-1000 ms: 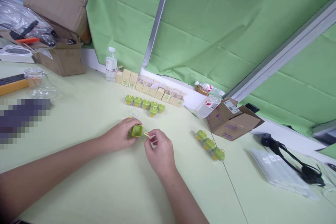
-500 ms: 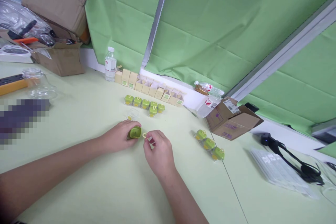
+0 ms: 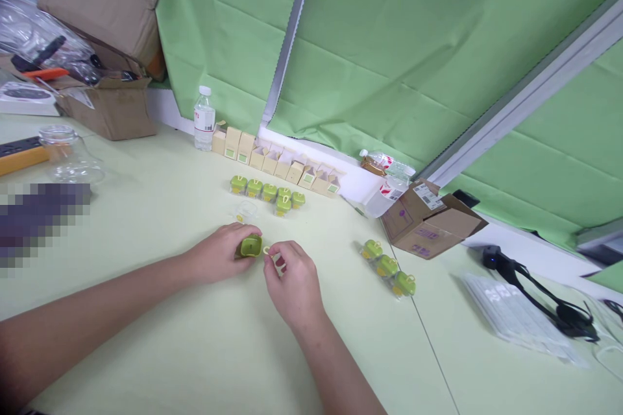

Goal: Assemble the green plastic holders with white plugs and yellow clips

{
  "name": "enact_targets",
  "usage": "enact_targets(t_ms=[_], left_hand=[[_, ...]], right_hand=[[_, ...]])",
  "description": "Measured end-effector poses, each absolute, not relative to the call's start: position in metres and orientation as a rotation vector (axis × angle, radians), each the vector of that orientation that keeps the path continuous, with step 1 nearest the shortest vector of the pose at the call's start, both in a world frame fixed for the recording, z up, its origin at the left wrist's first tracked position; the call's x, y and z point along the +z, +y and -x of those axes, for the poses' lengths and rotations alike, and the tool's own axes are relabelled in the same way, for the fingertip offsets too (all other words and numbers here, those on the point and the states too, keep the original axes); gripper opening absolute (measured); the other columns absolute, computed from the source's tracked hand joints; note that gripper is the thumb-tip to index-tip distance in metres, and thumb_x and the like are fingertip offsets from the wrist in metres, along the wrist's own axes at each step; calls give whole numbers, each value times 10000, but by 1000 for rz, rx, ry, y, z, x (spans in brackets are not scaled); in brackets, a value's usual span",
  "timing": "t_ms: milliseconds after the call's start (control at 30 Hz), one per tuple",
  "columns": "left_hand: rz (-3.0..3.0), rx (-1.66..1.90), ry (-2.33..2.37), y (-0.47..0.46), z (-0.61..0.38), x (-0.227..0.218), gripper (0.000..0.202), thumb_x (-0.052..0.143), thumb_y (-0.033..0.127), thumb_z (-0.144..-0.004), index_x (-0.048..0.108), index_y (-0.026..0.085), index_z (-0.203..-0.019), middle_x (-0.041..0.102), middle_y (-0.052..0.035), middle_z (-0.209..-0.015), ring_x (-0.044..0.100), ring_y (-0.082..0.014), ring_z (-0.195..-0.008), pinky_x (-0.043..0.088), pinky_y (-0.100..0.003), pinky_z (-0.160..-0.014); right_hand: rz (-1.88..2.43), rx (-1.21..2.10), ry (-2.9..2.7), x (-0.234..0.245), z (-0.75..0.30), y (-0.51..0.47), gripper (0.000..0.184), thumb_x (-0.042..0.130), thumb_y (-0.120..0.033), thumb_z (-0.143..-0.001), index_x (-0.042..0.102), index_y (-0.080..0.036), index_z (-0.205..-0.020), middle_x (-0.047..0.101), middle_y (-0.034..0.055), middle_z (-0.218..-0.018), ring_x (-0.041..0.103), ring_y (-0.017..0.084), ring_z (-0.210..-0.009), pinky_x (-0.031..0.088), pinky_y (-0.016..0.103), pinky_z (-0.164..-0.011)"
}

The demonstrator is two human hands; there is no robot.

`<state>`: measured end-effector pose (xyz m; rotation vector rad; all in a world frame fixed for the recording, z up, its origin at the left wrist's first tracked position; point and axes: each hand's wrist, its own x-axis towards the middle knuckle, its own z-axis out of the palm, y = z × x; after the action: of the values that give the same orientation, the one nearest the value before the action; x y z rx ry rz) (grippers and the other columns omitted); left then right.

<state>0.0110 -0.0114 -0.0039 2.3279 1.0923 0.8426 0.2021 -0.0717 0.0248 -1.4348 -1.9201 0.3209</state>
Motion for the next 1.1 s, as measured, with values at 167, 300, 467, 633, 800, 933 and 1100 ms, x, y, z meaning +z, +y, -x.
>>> enact_targets(t_ms=[167,300,467,633,800,933,1100], left_hand=[[-2297,863,1082,-12,-11,-2,381,582,211,-760,574,239,-1140,686,-37,-1087,620,-261,-1021,483,-363,-846],[-2298,841,1099,-12,-11,-4,389,592,222,-757,579,238,-1145,684,-49,-1083,626,-264,-1002,484,-369,-851],[-2311,829,1110,-13,-11,-4,361,598,231,-765,592,242,-1125,691,-51,-1074,629,-269,-1010,489,-376,-861],[-2342,827,1112,-11,-9,-5,419,613,231,-762,599,231,-1181,661,-75,-1195,592,-290,-1130,466,-407,-968],[-2329,809,1073,-11,-8,-5,517,640,274,-767,577,215,-1277,630,-92,-1281,549,-320,-1205,429,-445,-1028],[-2222,936,1059,-15,-8,3,457,619,316,-812,577,222,-1257,641,-80,-1250,592,-280,-1130,468,-394,-959],[-1843,1207,1082,-13,-8,17,223,545,349,-878,623,229,-1050,665,-34,-984,603,-198,-883,473,-304,-759]], right_hand=[[1444,334,-1927,25,-202,-72,77,568,-167,-855,602,-233,-877,647,3,-882,619,140,-693,513,276,-634],[1466,334,-1947,25,-201,-73,68,569,-174,-852,593,-236,-862,651,0,-869,617,146,-698,506,278,-630],[1511,320,-1977,24,-202,-73,147,576,-158,-854,600,-250,-966,671,-8,-901,623,158,-744,506,291,-667],[1494,170,-2129,24,-205,-71,289,573,-76,-841,665,-243,-1058,705,32,-985,603,214,-890,495,360,-818],[1524,136,-2302,25,-205,-72,231,599,-59,-821,711,-240,-912,710,35,-868,576,231,-834,483,357,-761],[1525,107,-2300,30,-206,-75,194,608,-104,-837,701,-242,-936,706,42,-878,577,238,-823,473,362,-755],[1528,118,-2075,37,-213,-72,123,566,-202,-900,648,-242,-982,686,39,-921,583,226,-869,454,356,-785]])
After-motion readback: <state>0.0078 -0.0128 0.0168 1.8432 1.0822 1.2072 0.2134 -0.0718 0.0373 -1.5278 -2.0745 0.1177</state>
